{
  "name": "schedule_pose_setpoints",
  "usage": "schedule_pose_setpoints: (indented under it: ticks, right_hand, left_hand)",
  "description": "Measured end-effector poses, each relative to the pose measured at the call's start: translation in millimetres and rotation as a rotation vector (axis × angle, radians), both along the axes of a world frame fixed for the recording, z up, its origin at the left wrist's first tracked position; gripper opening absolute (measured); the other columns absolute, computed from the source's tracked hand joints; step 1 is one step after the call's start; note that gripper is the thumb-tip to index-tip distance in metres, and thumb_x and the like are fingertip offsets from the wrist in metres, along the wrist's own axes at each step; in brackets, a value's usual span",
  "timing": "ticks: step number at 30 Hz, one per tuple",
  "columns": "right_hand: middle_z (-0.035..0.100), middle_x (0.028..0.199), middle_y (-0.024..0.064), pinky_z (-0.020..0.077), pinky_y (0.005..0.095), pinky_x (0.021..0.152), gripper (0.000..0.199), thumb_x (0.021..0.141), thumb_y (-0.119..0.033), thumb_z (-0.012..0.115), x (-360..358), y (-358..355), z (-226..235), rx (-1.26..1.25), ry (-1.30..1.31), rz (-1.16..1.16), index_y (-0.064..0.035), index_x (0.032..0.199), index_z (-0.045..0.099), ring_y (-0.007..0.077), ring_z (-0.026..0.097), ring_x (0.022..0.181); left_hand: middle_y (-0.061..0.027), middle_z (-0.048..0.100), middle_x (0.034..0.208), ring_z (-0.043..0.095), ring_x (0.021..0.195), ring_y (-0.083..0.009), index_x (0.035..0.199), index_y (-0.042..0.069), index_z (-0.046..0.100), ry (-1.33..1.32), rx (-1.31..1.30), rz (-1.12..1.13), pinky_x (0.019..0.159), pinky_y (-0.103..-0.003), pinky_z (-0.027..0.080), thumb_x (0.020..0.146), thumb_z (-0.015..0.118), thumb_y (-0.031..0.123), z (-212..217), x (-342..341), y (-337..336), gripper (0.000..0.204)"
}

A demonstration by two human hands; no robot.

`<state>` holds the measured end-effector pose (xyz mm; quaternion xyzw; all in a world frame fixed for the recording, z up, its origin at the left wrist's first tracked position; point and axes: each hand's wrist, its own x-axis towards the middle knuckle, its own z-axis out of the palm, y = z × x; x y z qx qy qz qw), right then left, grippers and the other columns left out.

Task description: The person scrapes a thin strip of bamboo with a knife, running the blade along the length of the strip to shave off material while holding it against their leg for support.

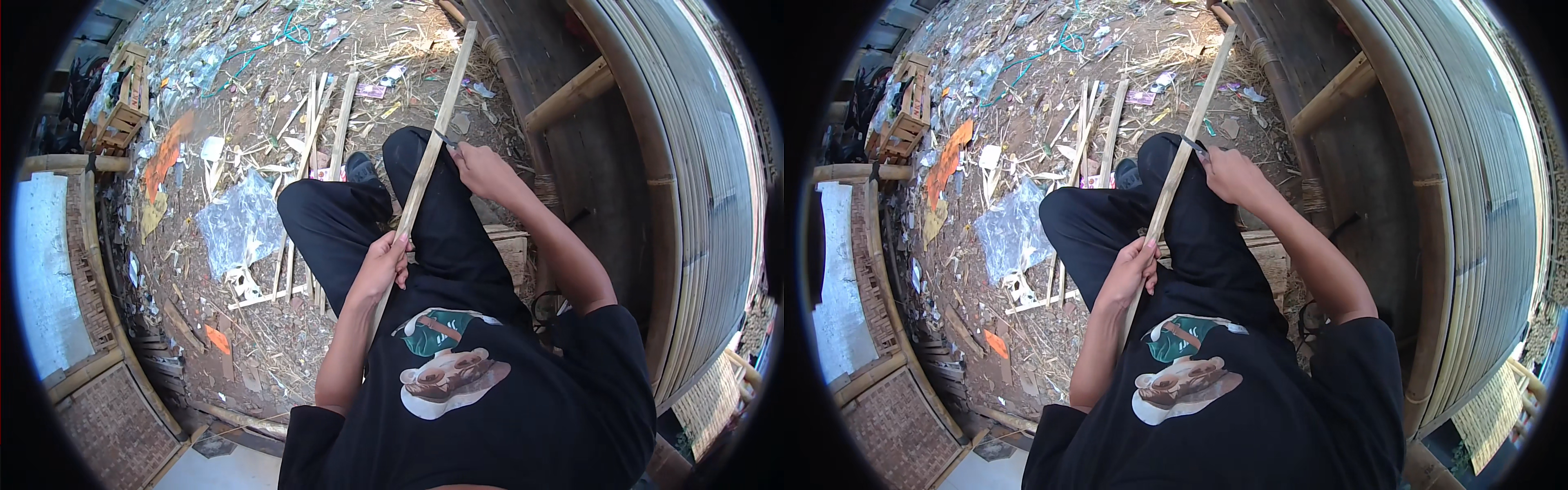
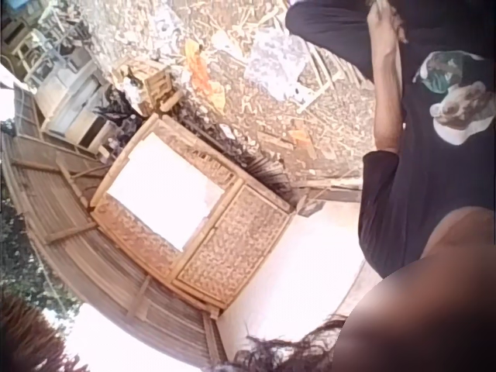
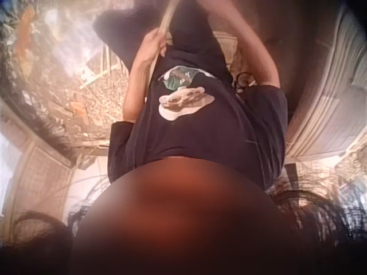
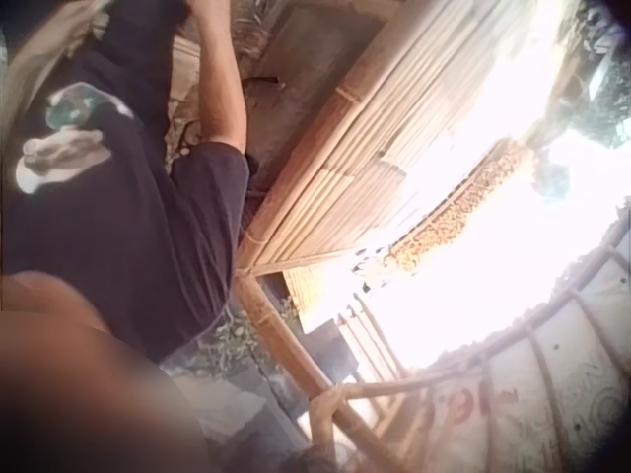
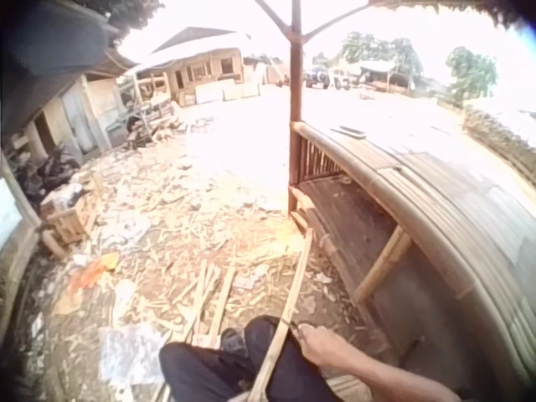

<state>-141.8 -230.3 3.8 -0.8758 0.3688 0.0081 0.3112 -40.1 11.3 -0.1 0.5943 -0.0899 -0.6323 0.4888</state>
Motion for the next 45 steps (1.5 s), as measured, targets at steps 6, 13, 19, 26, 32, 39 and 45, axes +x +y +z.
schedule_pose_setpoints:
  ticks: [6,13,19,26,32,39,45]
  right_hand:
    - [0.060,0.081,0.0294,0.0450,0.0508,0.070,0.027,0.094,-0.024,0.050,-8.0,7.8,9.6,0.174,-0.029,0.137,0.0024,0.092,0.055,0.0450,0.059,0.080]
    - [0.060,0.071,0.0250,0.0446,0.0482,0.063,0.035,0.093,-0.034,0.053,-10.0,33.8,7.9,0.031,-0.159,0.170,0.0000,0.086,0.059,0.0450,0.058,0.070]
    - [0.061,0.062,0.0142,0.0476,0.0360,0.060,0.052,0.081,-0.049,0.067,13.9,35.5,-1.3,0.291,-0.104,-0.061,0.0026,0.073,0.062,0.0256,0.062,0.058]
    - [0.060,0.062,0.0087,0.0455,0.0344,0.059,0.040,0.080,-0.038,0.072,32.1,33.2,-37.0,0.509,-0.455,-0.269,0.0002,0.074,0.063,0.0184,0.059,0.060]
    - [0.060,0.069,0.0221,0.0457,0.0461,0.064,0.048,0.092,-0.043,0.053,27.3,30.6,-7.5,0.158,-0.156,-0.002,0.0025,0.078,0.060,0.0396,0.059,0.069]
    - [0.056,0.061,0.0177,0.0429,0.0505,0.058,0.034,0.097,-0.033,0.045,3.1,35.9,-13.1,-0.141,-0.137,0.364,-0.0039,0.080,0.047,0.0393,0.058,0.062]
    - [0.054,0.057,0.0186,0.0435,0.0490,0.055,0.037,0.097,-0.034,0.044,6.2,29.2,-13.3,-0.162,-0.091,0.416,-0.0035,0.078,0.049,0.0380,0.057,0.058]
  left_hand:
    - [0.0039,0.037,0.054,0.028,0.039,-0.0034,0.088,0.007,0.048,0.102,0.019,0.019,0.035,-0.019,0.024,0.100,0.045,0.034,3.4,4.6,-9.3,0.029]
    - [0.0031,0.041,0.058,0.029,0.040,-0.0027,0.089,0.006,0.048,0.148,-0.005,0.073,0.035,-0.018,0.024,0.099,0.047,0.031,3.6,8.2,-28.1,0.027]
    - [0.0032,0.043,0.062,0.032,0.043,-0.0024,0.095,0.007,0.049,0.175,-0.144,0.038,0.038,-0.018,0.024,0.096,0.055,0.020,-1.8,14.4,-59.8,0.015]
    - [0.0020,0.044,0.062,0.044,0.043,-0.0074,0.102,0.005,0.051,0.031,-0.065,-0.035,0.039,-0.021,0.036,0.096,0.053,0.023,26.2,8.1,-39.5,0.019]
    - [0.0029,0.040,0.056,0.033,0.035,-0.0053,0.091,0.006,0.049,0.094,0.046,0.034,0.032,-0.021,0.029,0.098,0.049,0.031,28.5,-6.7,13.9,0.026]
    - [0.0047,0.037,0.053,0.031,0.034,-0.0037,0.087,0.007,0.047,0.064,-0.038,0.008,0.030,-0.020,0.025,0.097,0.053,0.030,6.1,13.6,-42.7,0.025]
    - [0.0035,0.041,0.052,0.036,0.033,-0.0055,0.087,0.005,0.048,-0.271,-0.009,-0.115,0.029,-0.022,0.027,0.087,0.061,0.013,-13.4,14.5,-58.5,0.015]
